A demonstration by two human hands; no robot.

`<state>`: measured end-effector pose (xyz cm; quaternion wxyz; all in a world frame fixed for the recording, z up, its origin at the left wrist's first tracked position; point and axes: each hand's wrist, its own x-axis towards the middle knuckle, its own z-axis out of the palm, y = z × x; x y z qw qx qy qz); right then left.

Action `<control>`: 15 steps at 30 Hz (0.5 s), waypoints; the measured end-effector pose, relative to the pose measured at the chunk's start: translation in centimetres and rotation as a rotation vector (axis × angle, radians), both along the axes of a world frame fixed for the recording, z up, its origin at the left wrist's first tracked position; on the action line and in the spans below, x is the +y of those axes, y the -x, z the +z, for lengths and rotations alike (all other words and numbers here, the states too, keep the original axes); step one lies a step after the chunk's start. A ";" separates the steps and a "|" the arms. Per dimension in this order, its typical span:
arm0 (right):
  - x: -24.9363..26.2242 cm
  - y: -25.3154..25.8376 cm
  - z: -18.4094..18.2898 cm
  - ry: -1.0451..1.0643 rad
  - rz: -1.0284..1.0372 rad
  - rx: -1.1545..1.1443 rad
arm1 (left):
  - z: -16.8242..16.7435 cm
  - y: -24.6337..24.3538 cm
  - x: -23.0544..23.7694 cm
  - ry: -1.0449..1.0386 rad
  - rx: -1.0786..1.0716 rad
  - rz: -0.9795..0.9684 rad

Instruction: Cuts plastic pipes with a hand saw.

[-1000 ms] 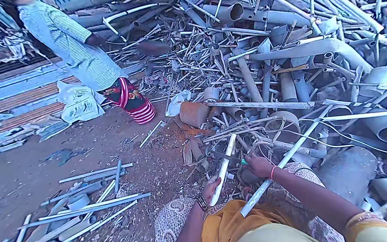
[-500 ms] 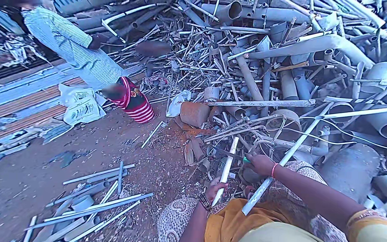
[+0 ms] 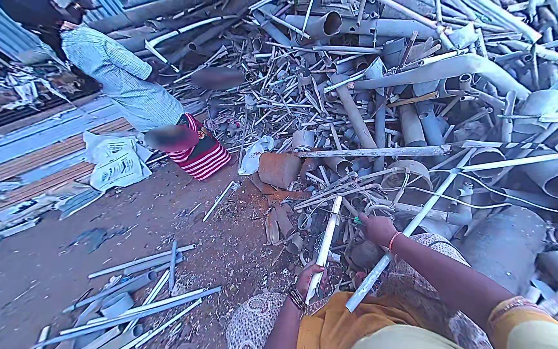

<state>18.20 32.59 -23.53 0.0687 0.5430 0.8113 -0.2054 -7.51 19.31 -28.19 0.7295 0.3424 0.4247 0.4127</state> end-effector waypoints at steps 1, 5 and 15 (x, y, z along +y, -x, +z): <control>0.2 0.0 -0.3 0.009 -0.006 0.025 | 0.0 -0.1 0.0 -0.010 -0.003 0.005; 1.0 -0.7 -1.2 0.074 -0.095 0.291 | 0.3 0.3 -0.1 -0.042 -0.014 -0.011; 2.6 -1.5 -1.0 0.148 0.009 0.187 | 0.4 -0.1 -0.1 -0.003 0.116 0.011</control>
